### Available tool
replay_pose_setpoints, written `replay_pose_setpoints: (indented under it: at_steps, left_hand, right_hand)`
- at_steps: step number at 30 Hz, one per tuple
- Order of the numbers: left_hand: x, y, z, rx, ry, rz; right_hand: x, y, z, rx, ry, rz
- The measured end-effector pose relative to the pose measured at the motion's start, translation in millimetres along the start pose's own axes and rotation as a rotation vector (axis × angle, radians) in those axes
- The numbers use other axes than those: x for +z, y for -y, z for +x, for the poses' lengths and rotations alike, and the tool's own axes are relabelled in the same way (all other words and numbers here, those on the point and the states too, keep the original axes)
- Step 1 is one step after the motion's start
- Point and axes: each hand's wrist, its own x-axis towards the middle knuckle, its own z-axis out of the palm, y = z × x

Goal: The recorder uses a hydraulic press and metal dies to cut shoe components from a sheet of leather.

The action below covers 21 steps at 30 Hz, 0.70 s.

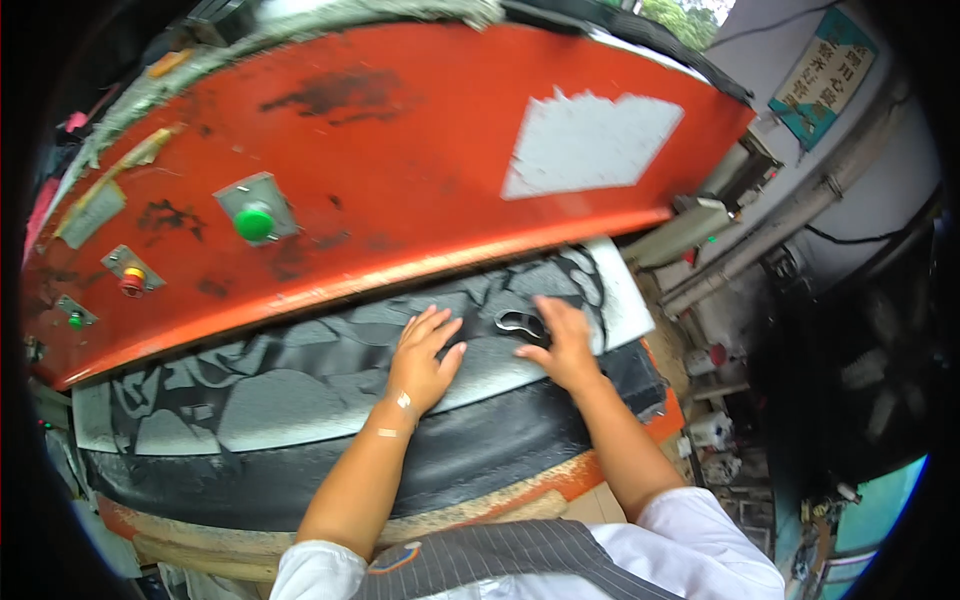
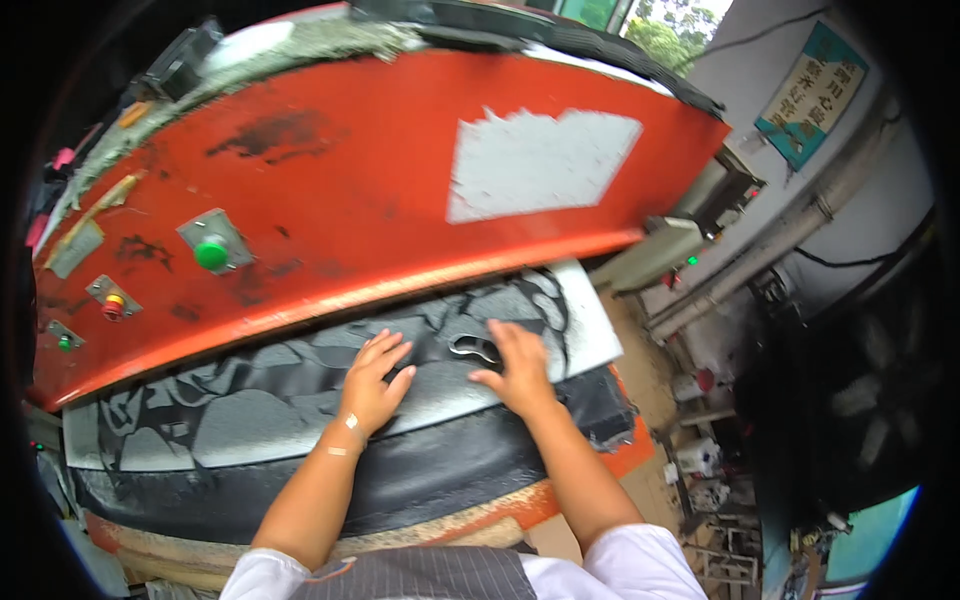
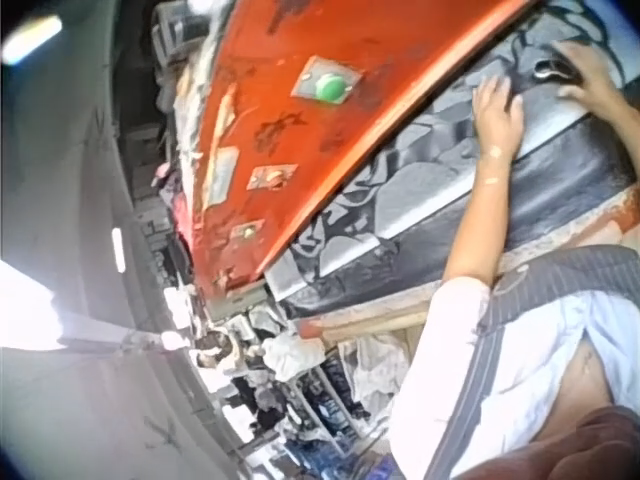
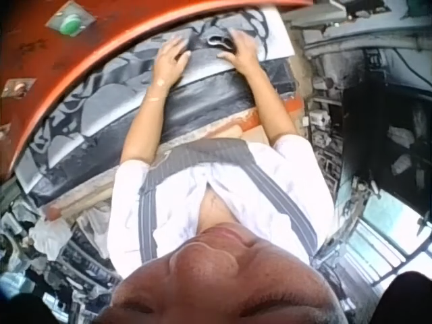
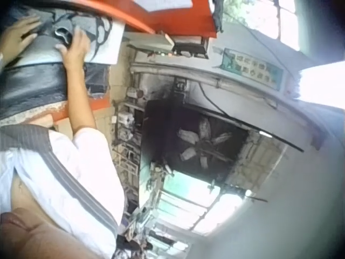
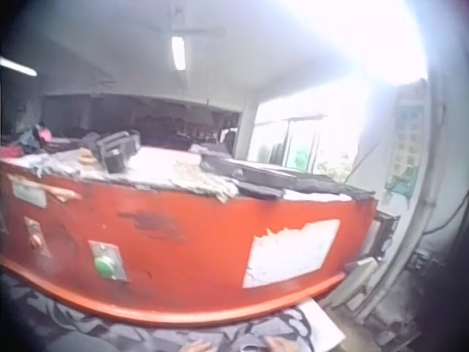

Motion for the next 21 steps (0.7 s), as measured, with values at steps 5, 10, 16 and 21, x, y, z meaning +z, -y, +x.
replay_pose_setpoints:
  at_steps: [5,10,16,21]
  left_hand:
    - [-141,48,-19,-0.312,-0.62,0.009]
    - [-338,178,-40,-0.403,-1.131,0.16]
    - [-447,222,-83,-0.424,-0.994,0.244]
    - [-389,163,-103,-0.373,-0.928,0.247]
  right_hand:
    - [-21,63,15,0.066,-0.164,0.183]
    - [40,186,120,-0.396,-0.251,0.398]
    - [67,243,191,-0.192,-0.302,0.436]
    - [42,227,121,-0.118,-0.04,0.487]
